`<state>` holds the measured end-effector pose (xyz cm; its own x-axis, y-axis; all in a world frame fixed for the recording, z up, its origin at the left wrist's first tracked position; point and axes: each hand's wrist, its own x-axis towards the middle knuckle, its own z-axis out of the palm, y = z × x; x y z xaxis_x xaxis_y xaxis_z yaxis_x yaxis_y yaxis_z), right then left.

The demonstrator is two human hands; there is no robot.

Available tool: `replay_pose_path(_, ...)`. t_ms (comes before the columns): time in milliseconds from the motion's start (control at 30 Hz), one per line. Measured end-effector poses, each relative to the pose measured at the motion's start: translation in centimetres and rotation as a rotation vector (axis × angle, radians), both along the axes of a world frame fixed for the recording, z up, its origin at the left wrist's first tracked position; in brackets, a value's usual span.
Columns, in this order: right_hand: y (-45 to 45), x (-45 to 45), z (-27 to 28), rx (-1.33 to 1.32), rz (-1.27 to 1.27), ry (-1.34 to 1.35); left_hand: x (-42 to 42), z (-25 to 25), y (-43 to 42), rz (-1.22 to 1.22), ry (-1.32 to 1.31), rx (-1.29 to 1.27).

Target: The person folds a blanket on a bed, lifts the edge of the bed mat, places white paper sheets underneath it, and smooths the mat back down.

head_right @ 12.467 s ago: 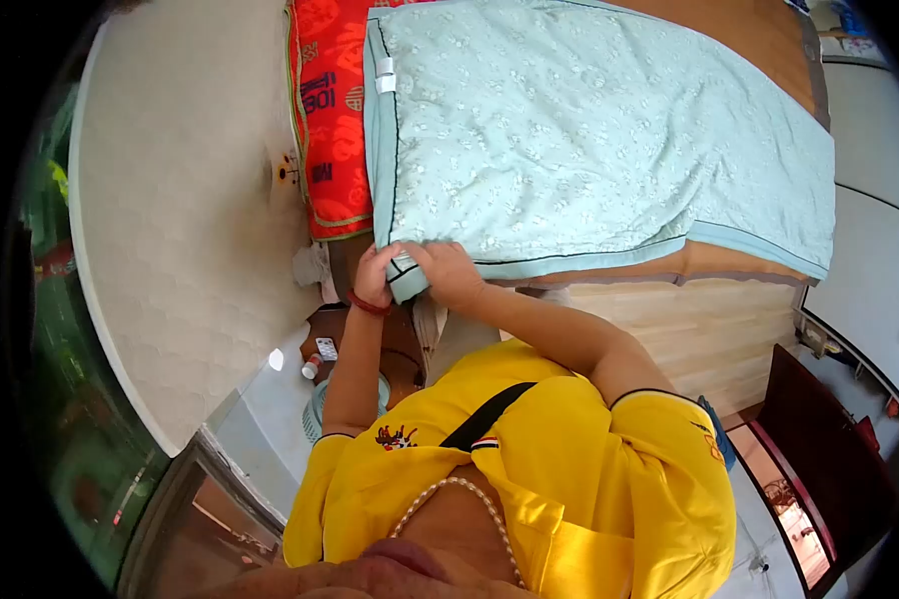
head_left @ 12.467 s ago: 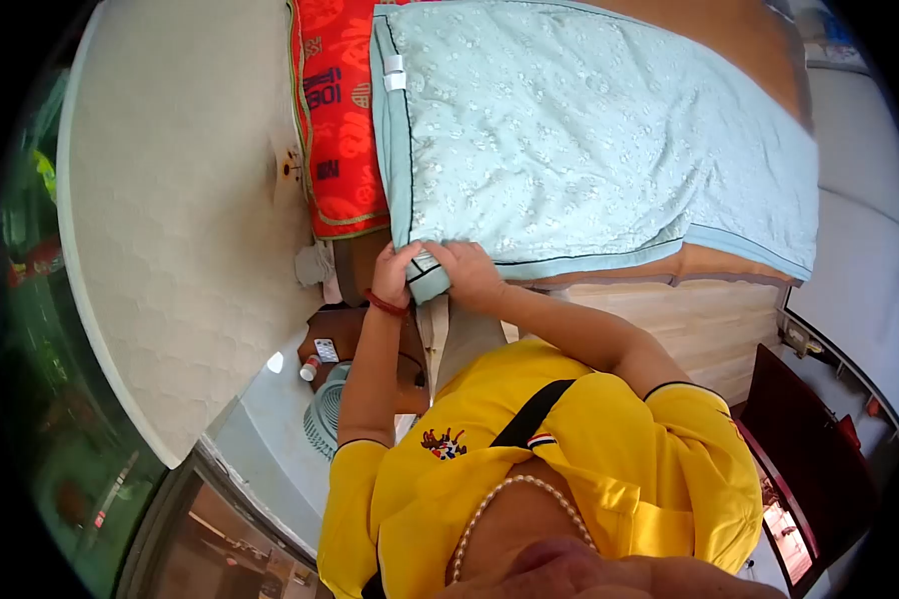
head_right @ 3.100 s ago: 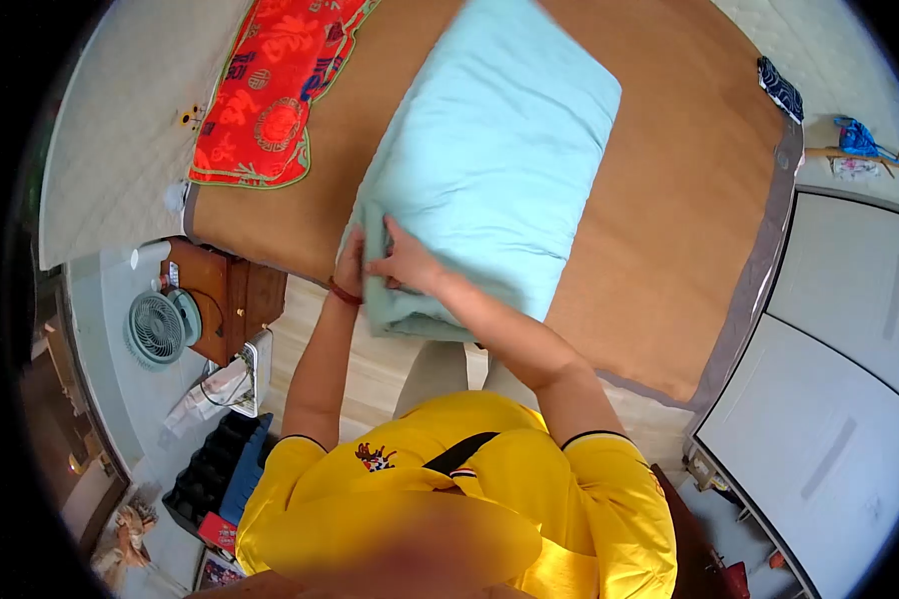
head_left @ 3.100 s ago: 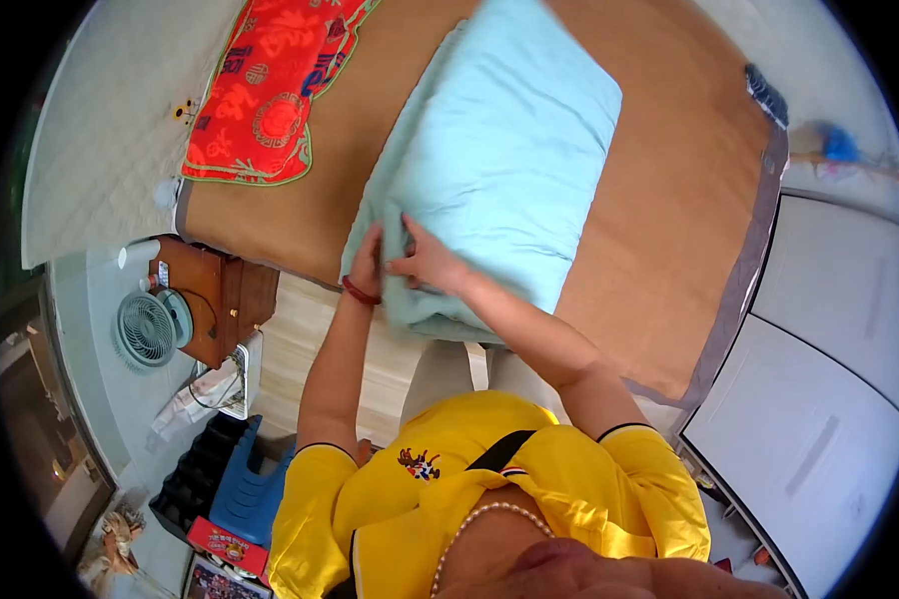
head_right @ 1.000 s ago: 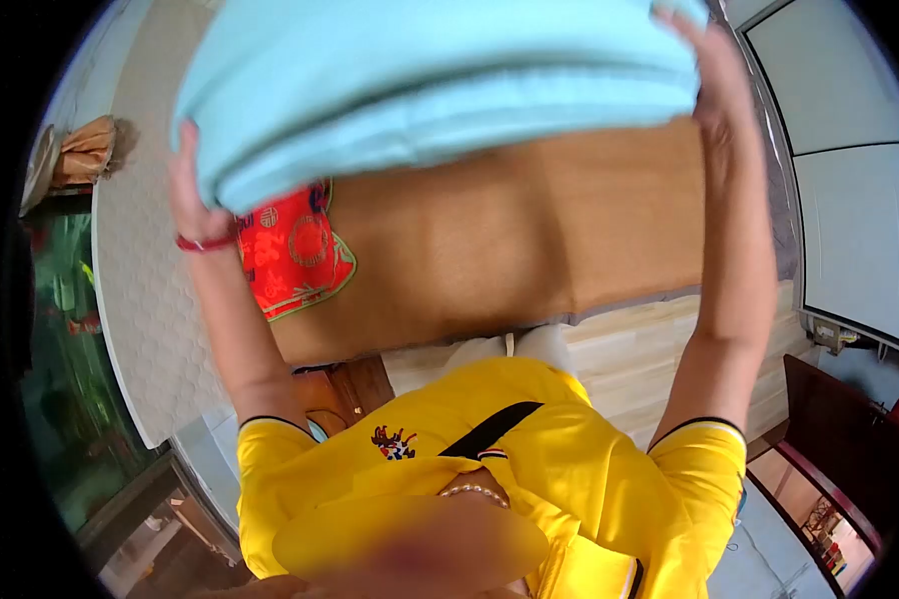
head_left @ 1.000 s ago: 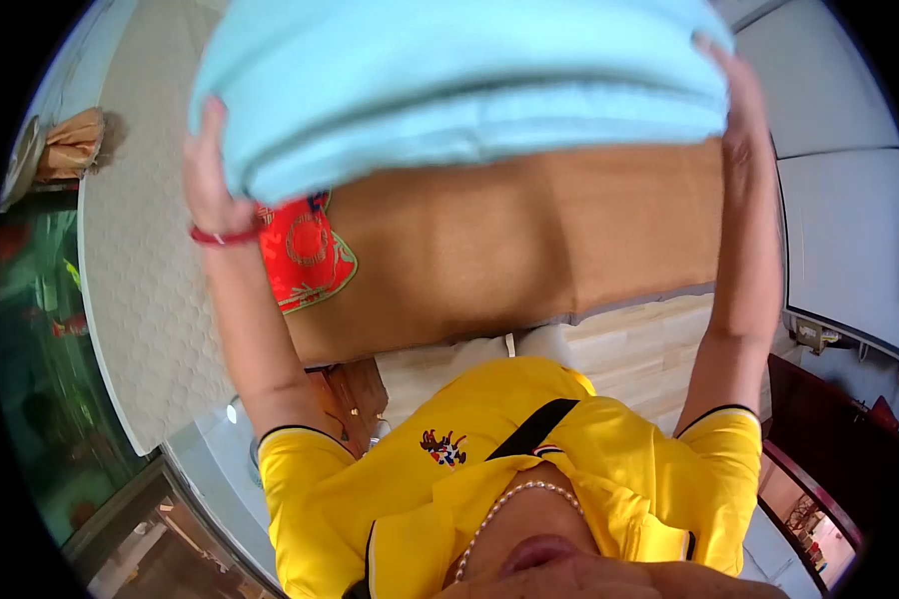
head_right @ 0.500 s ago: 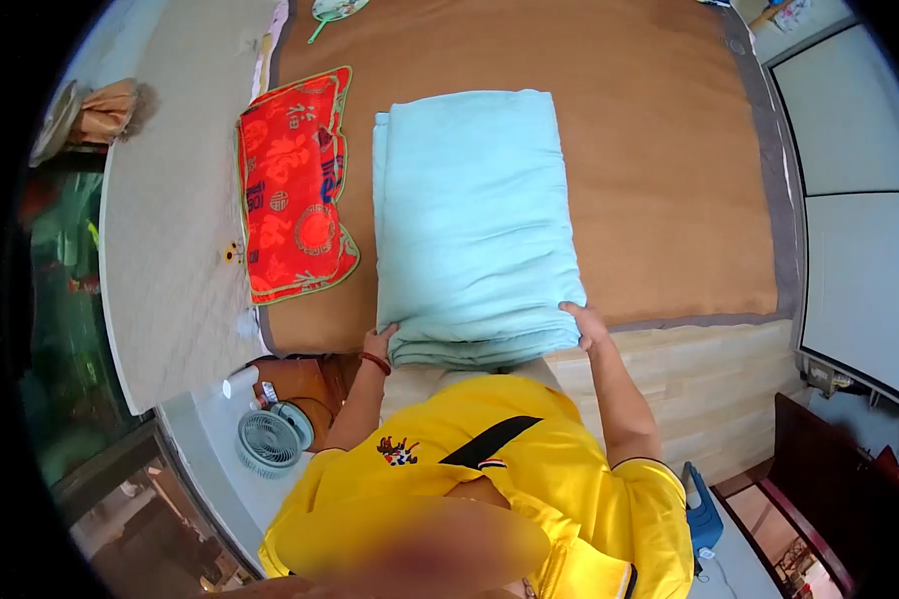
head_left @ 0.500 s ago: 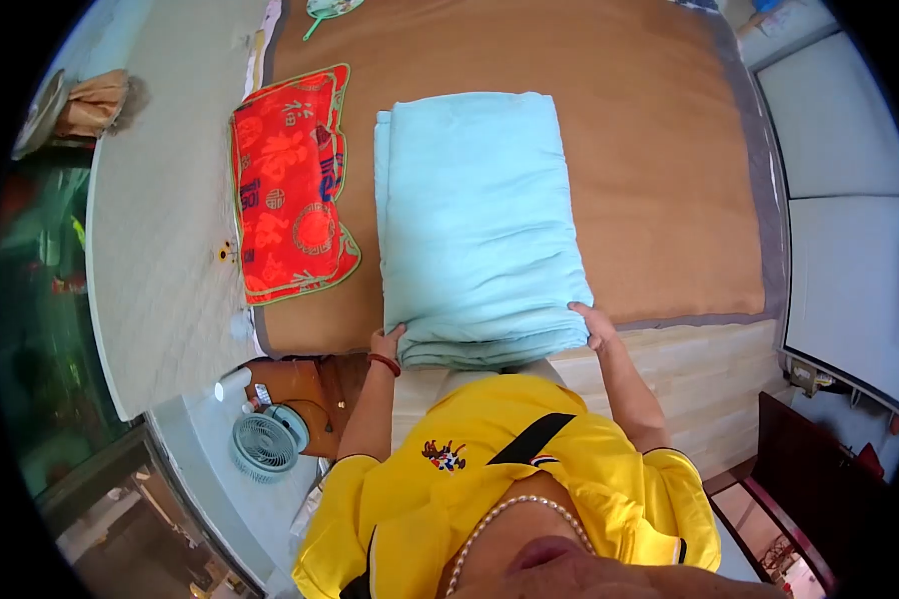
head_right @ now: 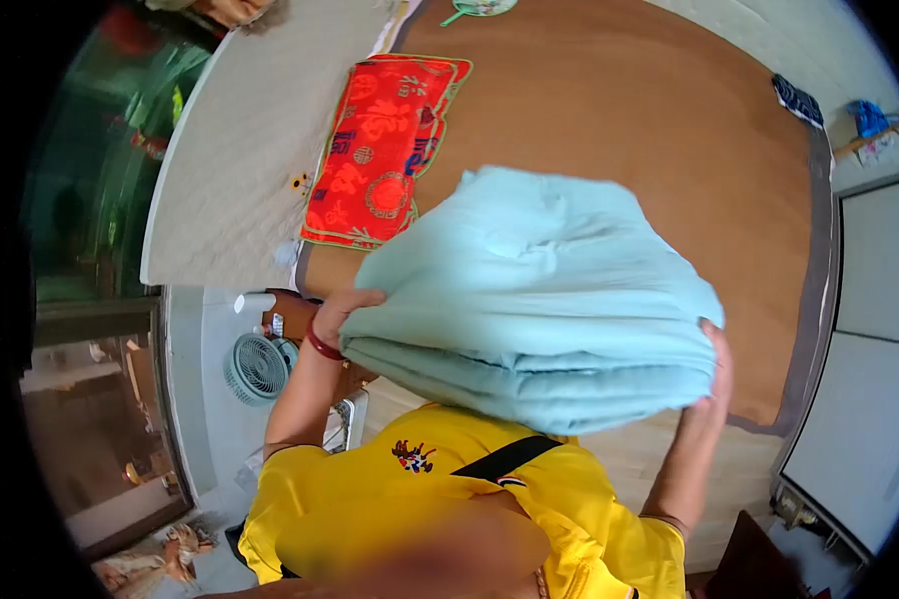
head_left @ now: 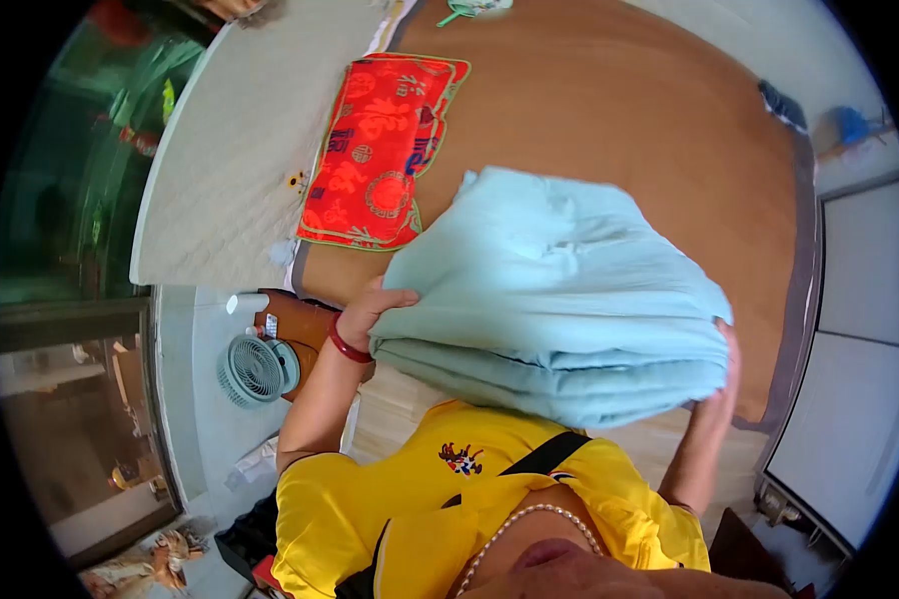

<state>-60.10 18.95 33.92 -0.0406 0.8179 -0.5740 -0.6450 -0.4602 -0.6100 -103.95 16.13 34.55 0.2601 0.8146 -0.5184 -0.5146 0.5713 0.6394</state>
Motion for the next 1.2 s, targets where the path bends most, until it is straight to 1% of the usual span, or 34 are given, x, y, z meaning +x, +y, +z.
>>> replay_pose_path(33,0.1,0.0,1.8,0.031,-0.054,-0.039,0.1,2.6,0.0,0.036,-0.038,0.041)
replay_pose_path(67,0.4,-0.1,3.1,0.064,-0.111,-0.077,-0.3,3.8,0.3,0.040,-0.038,0.097)
replay_pose_path(100,1.2,-0.4,4.0,0.077,-0.099,-0.077,-0.7,4.8,0.7,0.052,-0.040,0.111)
replay_pose_path(167,3.2,-0.7,5.1,0.291,-0.149,-0.378,-1.9,6.0,2.3,0.047,-0.100,0.305)
replay_pose_path(200,4.5,-0.7,5.2,0.326,-0.148,-0.453,-3.2,5.8,3.4,0.088,-0.128,0.191)
replay_pose_path(233,6.4,-1.2,4.8,0.338,-0.150,-0.455,-4.4,5.5,5.1,0.088,-0.131,0.202)
replay_pose_path(300,9.9,-2.8,4.5,0.360,-0.096,-0.252,-6.7,6.0,8.4,0.009,-0.077,0.295)
replay_pose_path(367,13.7,-5.1,4.9,0.377,-0.033,-0.052,-8.8,5.0,12.3,-0.035,0.388,0.685)
replay_pose_path(433,17.6,-7.8,6.2,0.370,0.190,0.124,-11.0,5.0,17.7,-0.075,-0.373,0.369)
replay_pose_path(500,21.4,-11.4,8.6,0.367,0.224,0.118,-14.5,5.0,22.6,-0.074,-0.264,0.403)
replay_pose_path(533,22.9,-13.3,9.9,0.407,0.201,0.087,-16.2,5.8,24.5,-0.059,-0.233,0.462)
replay_pose_path(567,24.3,-14.9,11.1,0.445,0.179,0.057,-18.1,7.1,26.0,-0.042,-0.200,0.518)
replay_pose_path(633,27.0,-17.5,12.9,0.512,0.105,-0.016,-22.7,10.1,28.4,-0.036,-0.242,0.660)
replay_pose_path(700,28.2,-19.9,14.5,0.577,0.041,0.008,-26.3,13.2,31.2,-0.191,-0.248,0.867)
replay_pose_path(767,27.7,-23.0,15.0,0.593,0.009,0.039,-30.5,15.4,31.8,0.035,0.051,0.910)
replay_pose_path(833,27.4,-25.4,13.7,0.682,0.127,-0.009,-31.7,16.5,29.4,0.088,0.100,0.891)
replay_pose_path(867,26.5,-27.5,12.8,0.648,0.125,-0.082,-32.4,16.5,27.7,0.079,0.083,0.785)
replay_pose_path(900,25.6,-29.7,11.6,0.614,0.120,-0.154,-34.6,15.2,27.2,0.175,0.174,0.669)
replay_pose_path(933,25.6,-30.9,9.4,0.565,0.170,-0.158,-34.4,14.3,25.8,0.216,0.278,0.601)
replay_pose_path(967,25.6,-32.3,6.6,0.513,0.218,-0.160,-38.0,11.2,26.1,0.232,0.328,0.500)
replay_pose_path(1000,25.3,-33.8,4.2,0.419,0.276,-0.200,-37.7,9.4,24.5,0.307,0.366,0.396)
replay_pose_path(1033,24.7,-35.6,2.0,0.356,0.300,-0.242,-39.5,5.8,24.3,0.356,0.368,0.276)
replay_pose_path(1100,23.8,-38.2,-4.7,0.291,0.398,-0.242,-38.9,2.0,21.9,0.349,0.543,0.177)
replay_pose_path(1133,23.3,-39.1,-8.9,0.229,0.472,-0.227,-42.2,-2.5,21.7,0.230,0.642,0.163)
replay_pose_path(1167,22.4,-39.4,-12.9,0.161,0.548,-0.212,-43.8,-6.6,20.9,0.251,0.796,0.030)
replay_pose_path(1200,21.3,-39.1,-16.4,0.129,0.763,-0.291,-45.3,-10.6,20.0,0.264,0.929,-0.115)
